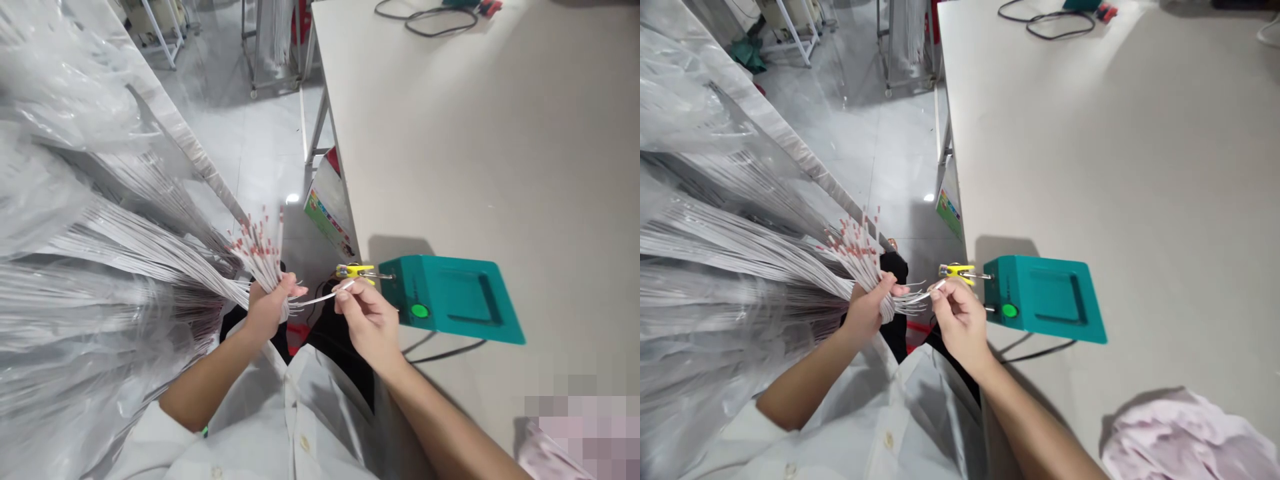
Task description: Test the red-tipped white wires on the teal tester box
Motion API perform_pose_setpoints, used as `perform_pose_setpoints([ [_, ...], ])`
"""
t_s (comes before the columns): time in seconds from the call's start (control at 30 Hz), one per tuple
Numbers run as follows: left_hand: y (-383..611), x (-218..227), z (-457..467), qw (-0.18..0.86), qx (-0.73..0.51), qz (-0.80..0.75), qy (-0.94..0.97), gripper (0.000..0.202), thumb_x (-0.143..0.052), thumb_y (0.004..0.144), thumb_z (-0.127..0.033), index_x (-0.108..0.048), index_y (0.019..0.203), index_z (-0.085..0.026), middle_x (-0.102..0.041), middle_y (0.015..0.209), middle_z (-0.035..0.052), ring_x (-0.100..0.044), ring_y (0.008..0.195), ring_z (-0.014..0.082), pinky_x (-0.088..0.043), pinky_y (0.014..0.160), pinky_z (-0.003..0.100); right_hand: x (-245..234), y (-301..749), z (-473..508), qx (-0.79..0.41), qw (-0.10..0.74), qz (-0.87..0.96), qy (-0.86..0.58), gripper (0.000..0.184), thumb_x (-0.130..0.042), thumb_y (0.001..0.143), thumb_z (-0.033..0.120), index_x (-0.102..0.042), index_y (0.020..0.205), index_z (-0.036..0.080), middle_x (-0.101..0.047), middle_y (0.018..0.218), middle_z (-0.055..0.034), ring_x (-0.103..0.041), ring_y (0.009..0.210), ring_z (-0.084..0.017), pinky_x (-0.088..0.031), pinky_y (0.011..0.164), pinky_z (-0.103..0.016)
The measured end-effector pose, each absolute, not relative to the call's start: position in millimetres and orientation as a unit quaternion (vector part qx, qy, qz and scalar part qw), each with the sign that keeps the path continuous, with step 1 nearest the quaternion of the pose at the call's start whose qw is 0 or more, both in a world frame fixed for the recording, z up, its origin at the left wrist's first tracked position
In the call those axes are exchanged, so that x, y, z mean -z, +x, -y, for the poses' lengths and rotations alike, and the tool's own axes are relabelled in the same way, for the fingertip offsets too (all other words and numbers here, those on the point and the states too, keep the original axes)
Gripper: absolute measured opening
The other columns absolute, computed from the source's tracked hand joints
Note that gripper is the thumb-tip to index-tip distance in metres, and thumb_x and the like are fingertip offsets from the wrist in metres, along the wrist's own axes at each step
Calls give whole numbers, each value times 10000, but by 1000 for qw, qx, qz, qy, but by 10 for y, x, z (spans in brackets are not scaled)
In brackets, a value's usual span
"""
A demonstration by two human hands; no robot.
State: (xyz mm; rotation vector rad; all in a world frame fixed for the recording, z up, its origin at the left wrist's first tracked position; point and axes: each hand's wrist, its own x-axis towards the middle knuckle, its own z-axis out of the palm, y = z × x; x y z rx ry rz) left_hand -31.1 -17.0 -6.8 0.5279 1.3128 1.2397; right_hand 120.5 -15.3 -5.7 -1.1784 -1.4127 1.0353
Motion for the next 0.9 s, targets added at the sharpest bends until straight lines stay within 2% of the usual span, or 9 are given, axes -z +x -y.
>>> perform_pose_setpoints([
  [0.1, -320, 42, 169, 577, -537, -566, 242, 245, -665, 714, -382, -592, 731, -149, -501, 458, -55, -462, 424, 73, -379, 466, 207, 106, 1189, 162, -413, 471, 625, -465, 112, -519, 849, 210, -553, 743, 198, -543, 739, -23, -511, 681, -138, -424, 606, -276],
  [0.17, -300, -14, 198, 580, -502, -564, 307, 223, -651, 729, -360, -627, 775, -143, -496, 479, -55, -432, 426, 65, -356, 454, 205, 128, 1167, 175, -407, 450, 659, -445, 98, -520, 843, 178, -560, 755, 197, -541, 741, -21, -513, 677, -134, -426, 605, -271],
  [0.23, -265, -78, 232, 577, -467, -560, 368, 198, -647, 728, -320, -650, 806, -138, -573, 567, -23, -498, 497, 84, -408, 522, 223, 141, 1147, 191, -394, 435, 688, -428, 96, -521, 836, 149, -567, 767, 197, -546, 748, -22, -526, 696, -134, -438, 626, -272],
  [0.3, -230, -122, 257, 556, -458, -560, 409, 156, -643, 721, -275, -655, 800, -141, -654, 724, 22, -586, 660, 128, -459, 651, 251, 148, 1141, 206, -378, 427, 707, -419, 96, -523, 831, 130, -585, 810, 200, -562, 776, -27, -543, 722, -137, -450, 649, -274],
  [0.37, -211, -135, 269, 530, -455, -570, 433, 139, -628, 730, -266, -658, 798, -149, -679, 835, 43, -610, 782, 162, -468, 735, 275, 146, 1148, 216, -364, 425, 712, -425, 120, -526, 830, 124, -608, 864, 205, -582, 806, -33, -560, 739, -139, -462, 659, -273],
  [0.53, -205, -93, 286, 499, -425, -608, 448, 161, -590, 762, -292, -661, 766, -148, -675, 750, 29, -607, 737, 163, -470, 723, 282, 99, 1183, 215, -332, 457, 666, -487, 127, -547, 826, 160, -647, 888, 208, -623, 829, -40, -585, 745, -149, -480, 668, -288],
  [0.67, -189, -62, 302, 490, -416, -620, 450, 117, -617, 730, -262, -656, 742, -152, -676, 768, 21, -605, 772, 161, -458, 758, 272, 65, 1189, 219, -362, 466, 644, -488, 127, -547, 828, 185, -661, 880, 206, -629, 798, -39, -587, 710, -151, -483, 623, -289],
  [0.9, -205, -10, 305, 498, -386, -624, 462, 120, -620, 715, -265, -632, 691, -149, -637, 691, 10, -581, 700, 160, -449, 690, 269, 42, 1152, 234, -360, 462, 652, -481, 80, -593, 789, 175, -657, 830, 198, -624, 771, -38, -579, 677, -139, -475, 590, -272],
])
